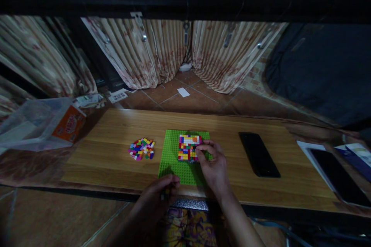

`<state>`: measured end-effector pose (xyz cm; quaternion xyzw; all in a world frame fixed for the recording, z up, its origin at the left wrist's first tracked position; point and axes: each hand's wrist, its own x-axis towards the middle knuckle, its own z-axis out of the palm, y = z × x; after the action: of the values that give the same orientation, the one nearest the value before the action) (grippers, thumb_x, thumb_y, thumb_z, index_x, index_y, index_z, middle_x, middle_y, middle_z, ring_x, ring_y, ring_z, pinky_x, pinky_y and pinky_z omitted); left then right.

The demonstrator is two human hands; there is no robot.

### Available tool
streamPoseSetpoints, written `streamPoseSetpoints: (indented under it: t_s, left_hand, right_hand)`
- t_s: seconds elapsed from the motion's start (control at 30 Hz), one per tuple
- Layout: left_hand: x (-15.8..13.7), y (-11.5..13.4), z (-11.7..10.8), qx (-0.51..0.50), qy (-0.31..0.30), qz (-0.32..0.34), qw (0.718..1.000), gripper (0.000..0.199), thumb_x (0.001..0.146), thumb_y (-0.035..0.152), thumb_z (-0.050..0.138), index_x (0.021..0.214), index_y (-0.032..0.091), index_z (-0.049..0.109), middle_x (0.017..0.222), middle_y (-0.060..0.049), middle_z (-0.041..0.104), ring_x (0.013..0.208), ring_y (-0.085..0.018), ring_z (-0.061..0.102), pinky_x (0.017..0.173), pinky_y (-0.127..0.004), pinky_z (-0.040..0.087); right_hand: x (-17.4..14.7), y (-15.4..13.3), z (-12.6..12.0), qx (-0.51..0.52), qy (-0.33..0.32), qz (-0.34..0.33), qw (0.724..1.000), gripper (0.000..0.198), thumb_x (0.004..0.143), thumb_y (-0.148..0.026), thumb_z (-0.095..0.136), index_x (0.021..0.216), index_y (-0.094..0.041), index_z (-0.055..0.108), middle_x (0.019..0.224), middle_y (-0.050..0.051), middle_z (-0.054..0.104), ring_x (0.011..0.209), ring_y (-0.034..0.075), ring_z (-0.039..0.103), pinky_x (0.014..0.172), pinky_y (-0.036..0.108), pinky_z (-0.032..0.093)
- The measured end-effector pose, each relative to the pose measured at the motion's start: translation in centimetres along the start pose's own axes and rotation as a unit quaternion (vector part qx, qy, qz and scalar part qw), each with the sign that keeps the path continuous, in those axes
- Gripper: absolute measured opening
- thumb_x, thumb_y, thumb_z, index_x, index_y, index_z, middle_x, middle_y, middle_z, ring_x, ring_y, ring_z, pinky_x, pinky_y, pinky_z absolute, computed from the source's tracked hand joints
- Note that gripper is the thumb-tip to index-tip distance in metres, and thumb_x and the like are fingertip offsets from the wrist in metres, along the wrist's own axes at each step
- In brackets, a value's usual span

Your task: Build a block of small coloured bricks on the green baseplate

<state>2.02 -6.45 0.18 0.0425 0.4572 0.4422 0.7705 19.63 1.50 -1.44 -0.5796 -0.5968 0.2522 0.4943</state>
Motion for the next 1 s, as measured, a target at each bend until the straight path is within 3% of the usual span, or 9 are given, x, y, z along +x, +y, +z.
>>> streamPoseSetpoints:
  t_s: [0.27, 0.5, 0.77, 0.93, 1.0]
  left_hand:
    - [-0.1, 0.0, 0.1, -0.008, 0.010, -0.009, 1.000, 0.017, 0.073, 0.026, 0.068, 0.079, 0.010, 0.068, 0.073, -0.005, 0.062, 0.058, -0.006, 0.053, 0.054, -0.016, 0.042]
    - [0.0, 0.1, 0.2, -0.011, 0.004, -0.009, 1.000, 0.018, 0.074, 0.026, 0.067, 0.079, 0.009, 0.068, 0.074, -0.005, 0.062, 0.059, -0.007, 0.054, 0.055, -0.017, 0.043]
    - [-0.1, 0.2, 0.4, -0.036, 0.009, -0.007, 0.999, 0.020, 0.078, 0.030, 0.064, 0.081, 0.010, 0.068, 0.074, -0.004, 0.061, 0.058, -0.006, 0.053, 0.056, -0.017, 0.044]
    - [-0.2, 1.2, 0.1, -0.113, -0.032, -0.003, 0.993, 0.041, 0.086, 0.044, 0.049, 0.086, 0.008, 0.067, 0.086, -0.011, 0.065, 0.077, -0.014, 0.061, 0.074, -0.024, 0.049]
    - [-0.3, 1.5, 0.0, -0.134, -0.063, -0.006, 0.989, 0.045, 0.086, 0.048, 0.047, 0.090, 0.008, 0.067, 0.096, -0.014, 0.065, 0.088, -0.018, 0.061, 0.084, -0.028, 0.047]
  right_hand:
    - [-0.1, -0.2, 1.2, 0.180, 0.032, 0.174, 0.968, 0.017, 0.063, -0.032, 0.072, 0.074, -0.020, 0.069, 0.084, 0.003, 0.067, 0.079, 0.019, 0.060, 0.072, 0.032, 0.046]
    - [-0.4, -0.6, 1.6, 0.224, 0.050, 0.193, 0.954, 0.017, 0.062, -0.029, 0.072, 0.075, -0.019, 0.067, 0.079, 0.001, 0.067, 0.069, 0.015, 0.059, 0.062, 0.028, 0.047]
    - [-0.6, -0.6, 1.6, 0.206, 0.046, 0.170, 0.963, 0.018, 0.066, -0.031, 0.070, 0.078, -0.018, 0.068, 0.079, 0.002, 0.067, 0.071, 0.017, 0.061, 0.066, 0.031, 0.048]
    - [-2.4, -1.6, 0.7, 0.054, 0.079, 0.031, 0.995, 0.018, 0.075, -0.034, 0.065, 0.085, -0.020, 0.070, 0.101, 0.007, 0.064, 0.098, 0.022, 0.058, 0.086, 0.039, 0.044]
    - [-3.7, -2.8, 0.3, 0.037, 0.030, -0.015, 0.999, 0.015, 0.079, -0.032, 0.062, 0.087, -0.022, 0.070, 0.101, 0.006, 0.063, 0.099, 0.021, 0.058, 0.086, 0.038, 0.045]
